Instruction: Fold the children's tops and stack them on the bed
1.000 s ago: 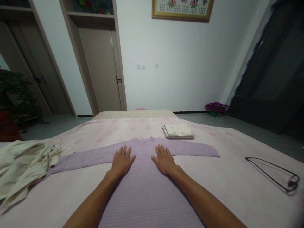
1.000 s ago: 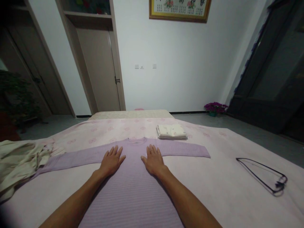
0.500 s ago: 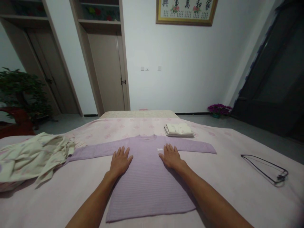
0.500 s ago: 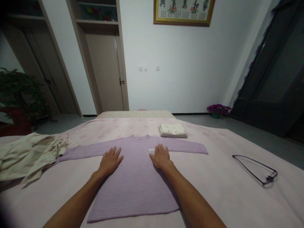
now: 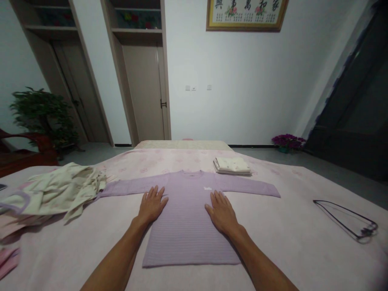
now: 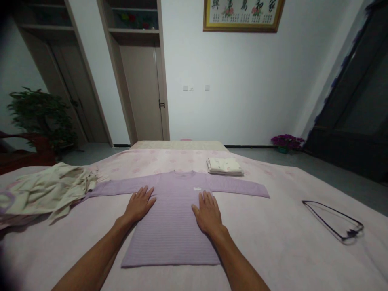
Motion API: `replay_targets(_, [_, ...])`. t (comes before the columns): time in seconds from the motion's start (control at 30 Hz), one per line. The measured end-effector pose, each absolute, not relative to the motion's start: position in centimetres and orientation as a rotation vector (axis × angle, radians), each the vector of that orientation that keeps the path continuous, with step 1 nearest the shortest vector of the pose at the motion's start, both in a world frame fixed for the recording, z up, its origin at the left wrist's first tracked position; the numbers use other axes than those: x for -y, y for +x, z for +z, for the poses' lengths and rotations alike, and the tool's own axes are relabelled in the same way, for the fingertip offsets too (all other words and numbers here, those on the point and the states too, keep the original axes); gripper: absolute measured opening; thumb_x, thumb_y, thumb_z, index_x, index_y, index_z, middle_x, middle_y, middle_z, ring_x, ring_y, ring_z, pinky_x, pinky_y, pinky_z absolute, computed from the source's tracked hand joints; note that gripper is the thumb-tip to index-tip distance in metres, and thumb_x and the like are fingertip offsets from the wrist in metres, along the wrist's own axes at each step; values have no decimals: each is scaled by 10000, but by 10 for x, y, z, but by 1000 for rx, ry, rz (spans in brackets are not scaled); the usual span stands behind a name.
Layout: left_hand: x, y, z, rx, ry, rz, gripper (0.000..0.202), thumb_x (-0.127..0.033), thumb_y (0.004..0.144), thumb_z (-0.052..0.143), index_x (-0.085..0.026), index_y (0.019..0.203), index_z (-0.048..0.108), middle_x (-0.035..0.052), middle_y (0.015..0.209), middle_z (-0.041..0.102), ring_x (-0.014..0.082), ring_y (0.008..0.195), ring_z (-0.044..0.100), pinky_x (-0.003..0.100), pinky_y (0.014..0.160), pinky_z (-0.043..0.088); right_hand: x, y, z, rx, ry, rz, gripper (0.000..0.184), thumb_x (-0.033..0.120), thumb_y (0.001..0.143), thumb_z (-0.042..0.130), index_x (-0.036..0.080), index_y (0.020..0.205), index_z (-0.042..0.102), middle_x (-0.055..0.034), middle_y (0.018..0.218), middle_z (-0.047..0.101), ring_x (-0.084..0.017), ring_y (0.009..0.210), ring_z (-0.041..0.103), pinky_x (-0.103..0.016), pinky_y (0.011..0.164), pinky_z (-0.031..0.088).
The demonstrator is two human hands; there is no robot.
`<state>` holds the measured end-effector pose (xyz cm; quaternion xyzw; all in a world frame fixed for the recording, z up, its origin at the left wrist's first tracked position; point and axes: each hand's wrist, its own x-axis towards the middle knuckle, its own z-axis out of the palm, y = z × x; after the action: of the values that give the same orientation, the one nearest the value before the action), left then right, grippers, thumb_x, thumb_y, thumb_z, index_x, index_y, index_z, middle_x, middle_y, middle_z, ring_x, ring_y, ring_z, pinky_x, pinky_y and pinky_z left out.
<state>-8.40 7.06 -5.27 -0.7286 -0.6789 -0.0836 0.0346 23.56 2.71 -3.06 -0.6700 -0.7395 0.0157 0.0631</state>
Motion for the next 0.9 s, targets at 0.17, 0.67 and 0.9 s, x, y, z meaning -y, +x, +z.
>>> replay_targets(0.17, [-69, -88, -53, 2091, -2229, -261, 606, -535, 1003, 345, -232, 1528, 379, 134, 1604, 316, 312, 1490, 258, 520, 1175, 209, -26, 236, -33, 2225, -1993, -8, 701, 524, 1011, 246, 72, 1538, 342, -154, 1617, 259, -290, 1512, 163, -424, 1217, 55])
replay_targets(0.67, [-63, -85, -40, 1973, -2226, -454, 497, -401, 965, 482, -221, 1427, 525, 115, 1515, 472, 292, 1436, 358, 468, 1186, 233, -23, 234, -29, 2228, -1996, 26, 654, 488, 1005, 288, 101, 1524, 383, -137, 1614, 282, -300, 1510, 166, -439, 1217, 61])
replay_targets(0.9, [-58, -77, -36, 1791, -2619, -268, 565, -491, 1003, 385, -263, 1520, 398, 58, 1615, 299, 282, 1501, 235, 507, 1203, 187, -24, 234, -29, 2245, -1973, -9, 623, 455, 1002, 335, 103, 1510, 410, -152, 1603, 305, -310, 1497, 207, -437, 1216, 86])
